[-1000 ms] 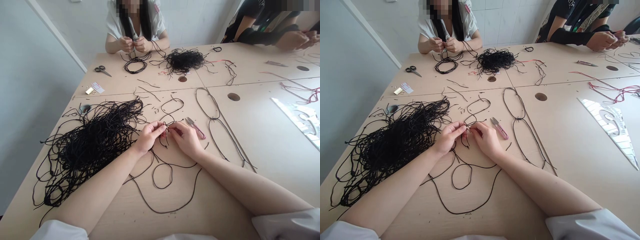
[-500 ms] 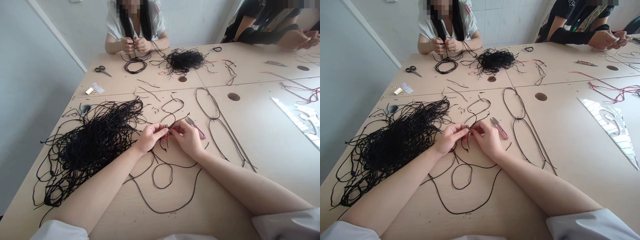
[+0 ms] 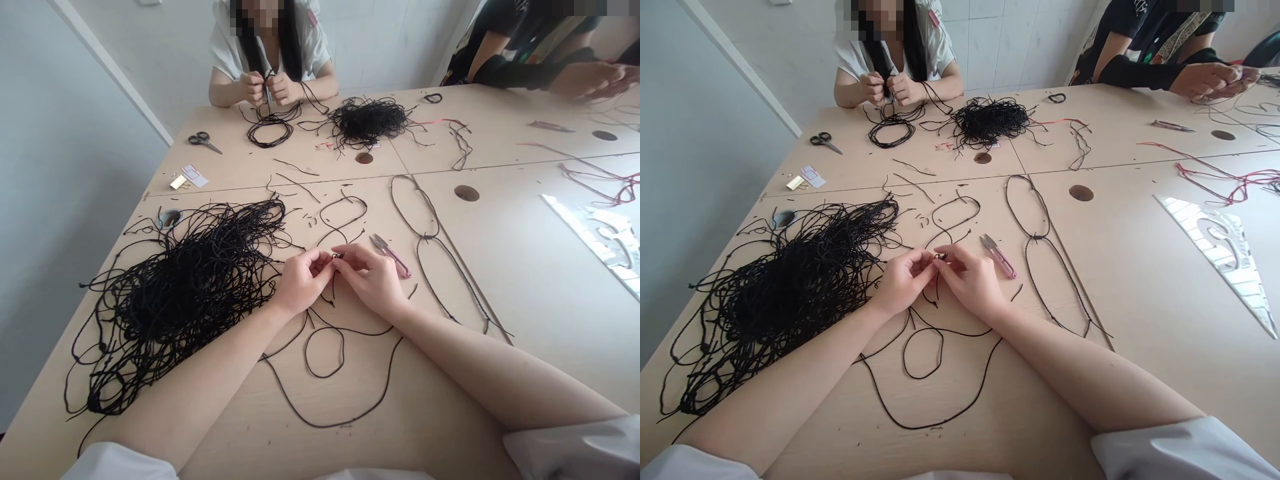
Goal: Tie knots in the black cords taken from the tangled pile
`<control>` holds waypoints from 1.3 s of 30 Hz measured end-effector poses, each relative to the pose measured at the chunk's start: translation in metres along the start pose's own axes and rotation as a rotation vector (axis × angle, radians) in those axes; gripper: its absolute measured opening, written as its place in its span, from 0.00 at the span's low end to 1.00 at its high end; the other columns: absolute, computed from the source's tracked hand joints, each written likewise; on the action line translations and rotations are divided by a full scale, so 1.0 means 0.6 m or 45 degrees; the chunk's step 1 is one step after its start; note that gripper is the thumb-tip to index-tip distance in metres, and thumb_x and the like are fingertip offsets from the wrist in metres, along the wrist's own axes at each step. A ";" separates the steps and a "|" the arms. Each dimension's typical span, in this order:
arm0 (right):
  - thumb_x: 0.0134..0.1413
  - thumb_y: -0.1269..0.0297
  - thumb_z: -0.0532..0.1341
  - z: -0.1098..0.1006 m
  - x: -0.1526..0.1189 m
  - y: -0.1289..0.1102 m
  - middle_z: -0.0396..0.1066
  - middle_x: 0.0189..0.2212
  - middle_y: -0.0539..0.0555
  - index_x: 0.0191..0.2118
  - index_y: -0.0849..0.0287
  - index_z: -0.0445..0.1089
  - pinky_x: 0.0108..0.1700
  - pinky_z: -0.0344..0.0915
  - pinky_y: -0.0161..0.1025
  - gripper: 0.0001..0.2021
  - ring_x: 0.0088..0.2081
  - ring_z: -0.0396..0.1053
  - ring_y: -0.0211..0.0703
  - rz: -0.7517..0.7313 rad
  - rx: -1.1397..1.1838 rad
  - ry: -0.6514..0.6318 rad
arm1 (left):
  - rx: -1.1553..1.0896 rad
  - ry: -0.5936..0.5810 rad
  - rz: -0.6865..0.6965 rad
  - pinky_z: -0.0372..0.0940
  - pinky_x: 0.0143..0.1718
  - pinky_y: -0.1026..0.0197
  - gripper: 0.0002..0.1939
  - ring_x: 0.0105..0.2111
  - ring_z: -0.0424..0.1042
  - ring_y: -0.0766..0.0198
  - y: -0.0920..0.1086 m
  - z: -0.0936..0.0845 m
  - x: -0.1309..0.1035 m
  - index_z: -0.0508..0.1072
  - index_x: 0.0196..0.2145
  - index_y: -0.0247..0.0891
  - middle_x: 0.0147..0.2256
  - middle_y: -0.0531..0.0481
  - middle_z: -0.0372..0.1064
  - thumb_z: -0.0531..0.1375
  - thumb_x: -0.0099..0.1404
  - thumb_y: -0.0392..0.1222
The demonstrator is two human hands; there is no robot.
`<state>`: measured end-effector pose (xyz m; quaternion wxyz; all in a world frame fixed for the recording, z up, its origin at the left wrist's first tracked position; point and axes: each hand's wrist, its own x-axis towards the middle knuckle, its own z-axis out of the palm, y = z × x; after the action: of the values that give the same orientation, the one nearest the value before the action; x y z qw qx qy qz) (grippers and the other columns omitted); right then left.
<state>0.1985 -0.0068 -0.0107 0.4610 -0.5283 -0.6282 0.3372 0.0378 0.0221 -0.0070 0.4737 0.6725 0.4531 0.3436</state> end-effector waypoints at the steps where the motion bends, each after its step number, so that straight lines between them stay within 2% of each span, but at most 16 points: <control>1: 0.59 0.62 0.58 0.000 0.001 0.002 0.75 0.30 0.51 0.42 0.54 0.73 0.33 0.70 0.37 0.08 0.32 0.73 0.39 0.000 -0.010 0.009 | 0.021 0.000 0.010 0.65 0.31 0.62 0.09 0.28 0.69 0.64 0.001 0.000 -0.001 0.73 0.33 0.37 0.29 0.49 0.72 0.60 0.64 0.45; 3: 0.59 0.62 0.59 0.001 0.003 0.004 0.73 0.33 0.52 0.37 0.53 0.74 0.31 0.69 0.37 0.07 0.31 0.71 0.39 -0.020 -0.057 0.047 | 0.034 -0.004 0.025 0.65 0.32 0.62 0.09 0.29 0.70 0.63 0.002 0.001 -0.001 0.74 0.34 0.37 0.30 0.49 0.73 0.60 0.64 0.45; 5: 0.59 0.62 0.60 0.000 0.005 0.005 0.69 0.34 0.52 0.36 0.52 0.75 0.30 0.67 0.38 0.06 0.31 0.67 0.38 -0.086 -0.138 0.151 | 0.032 0.001 0.037 0.65 0.31 0.62 0.09 0.28 0.70 0.63 0.002 0.001 -0.002 0.75 0.33 0.37 0.30 0.48 0.73 0.60 0.63 0.45; 9: 0.58 0.65 0.62 -0.004 0.006 0.002 0.59 0.30 0.52 0.34 0.50 0.76 0.37 0.66 0.43 0.05 0.34 0.62 0.42 -0.268 -0.271 0.386 | 0.106 -0.009 0.067 0.64 0.30 0.62 0.08 0.27 0.70 0.63 0.001 0.002 -0.002 0.75 0.33 0.37 0.29 0.49 0.73 0.60 0.63 0.44; 12: 0.59 0.64 0.61 -0.004 0.004 -0.001 0.58 0.30 0.52 0.35 0.49 0.76 0.38 0.65 0.45 0.06 0.35 0.61 0.43 -0.368 -0.249 0.417 | 0.195 -0.064 0.141 0.64 0.29 0.62 0.07 0.26 0.68 0.64 0.002 0.003 -0.004 0.74 0.33 0.38 0.28 0.51 0.72 0.58 0.64 0.42; 15: 0.58 0.68 0.61 -0.002 -0.002 -0.002 0.57 0.31 0.52 0.36 0.48 0.76 0.37 0.65 0.44 0.08 0.36 0.61 0.43 -0.509 -0.201 0.378 | 0.308 -0.118 0.262 0.62 0.30 0.62 0.05 0.27 0.68 0.64 0.006 0.004 -0.009 0.74 0.32 0.39 0.28 0.51 0.72 0.58 0.63 0.38; 18: 0.57 0.73 0.60 0.001 -0.009 -0.002 0.58 0.31 0.52 0.38 0.46 0.76 0.34 0.65 0.41 0.12 0.35 0.61 0.42 -0.678 -0.206 0.254 | 0.376 -0.225 0.343 0.62 0.32 0.61 0.07 0.30 0.69 0.62 0.009 0.005 -0.013 0.75 0.32 0.40 0.31 0.51 0.73 0.58 0.58 0.31; 21: 0.56 0.71 0.62 0.002 -0.016 -0.004 0.62 0.34 0.52 0.38 0.46 0.76 0.36 0.66 0.42 0.10 0.36 0.64 0.41 -0.842 -0.287 0.081 | 0.329 -0.274 0.283 0.60 0.29 0.62 0.06 0.29 0.68 0.63 0.008 0.004 -0.014 0.74 0.28 0.39 0.28 0.51 0.71 0.58 0.57 0.31; 23: 0.56 0.68 0.63 0.003 -0.020 -0.006 0.64 0.39 0.54 0.41 0.48 0.74 0.41 0.68 0.45 0.09 0.40 0.66 0.44 -0.876 -0.326 0.049 | 0.137 -0.202 0.163 0.59 0.27 0.63 0.03 0.27 0.66 0.64 0.005 0.003 -0.011 0.73 0.27 0.37 0.25 0.52 0.70 0.61 0.57 0.35; 26: 0.55 0.63 0.64 0.004 -0.020 -0.007 0.64 0.43 0.58 0.47 0.53 0.67 0.47 0.67 0.49 0.14 0.45 0.66 0.48 -0.756 -0.291 0.145 | -0.314 0.013 -0.025 0.62 0.30 0.62 0.06 0.26 0.67 0.65 0.002 0.001 -0.002 0.75 0.30 0.37 0.25 0.52 0.71 0.65 0.57 0.42; 28: 0.55 0.61 0.64 0.005 -0.017 -0.006 0.66 0.39 0.56 0.45 0.55 0.65 0.44 0.67 0.47 0.13 0.42 0.67 0.47 -0.568 -0.257 0.134 | -0.531 0.127 -0.091 0.64 0.34 0.62 0.09 0.28 0.69 0.65 0.001 0.001 0.004 0.77 0.32 0.37 0.27 0.51 0.72 0.66 0.56 0.44; 30: 0.56 0.61 0.63 0.007 -0.013 -0.004 0.67 0.34 0.53 0.41 0.55 0.64 0.40 0.67 0.44 0.09 0.37 0.68 0.44 -0.352 -0.218 0.086 | -0.633 0.177 -0.110 0.66 0.37 0.61 0.09 0.31 0.71 0.65 0.001 0.002 0.007 0.78 0.32 0.37 0.29 0.50 0.74 0.67 0.56 0.45; 32: 0.58 0.61 0.62 0.009 -0.009 -0.003 0.69 0.32 0.51 0.38 0.55 0.65 0.39 0.67 0.41 0.06 0.35 0.69 0.41 -0.215 -0.160 0.064 | -0.682 0.190 -0.109 0.66 0.40 0.61 0.09 0.33 0.72 0.64 0.000 0.003 0.008 0.78 0.31 0.37 0.31 0.49 0.76 0.67 0.56 0.44; 35: 0.60 0.65 0.59 0.009 -0.007 -0.003 0.73 0.33 0.50 0.37 0.55 0.68 0.40 0.67 0.39 0.02 0.36 0.71 0.40 -0.185 -0.084 0.062 | -0.724 0.189 -0.114 0.65 0.44 0.60 0.08 0.35 0.73 0.64 -0.001 0.004 0.008 0.79 0.31 0.37 0.31 0.49 0.76 0.68 0.56 0.43; 39: 0.61 0.68 0.56 0.006 -0.007 -0.006 0.74 0.32 0.49 0.38 0.55 0.70 0.38 0.67 0.37 0.06 0.34 0.71 0.39 -0.195 -0.046 0.051 | -0.774 0.185 -0.123 0.65 0.44 0.61 0.06 0.35 0.72 0.65 -0.002 0.003 0.008 0.79 0.30 0.38 0.31 0.50 0.76 0.68 0.56 0.43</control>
<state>0.1941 -0.0113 -0.0092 0.4883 -0.4935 -0.6634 0.2791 0.0409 0.0260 -0.0086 0.6352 0.4515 0.3937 0.4876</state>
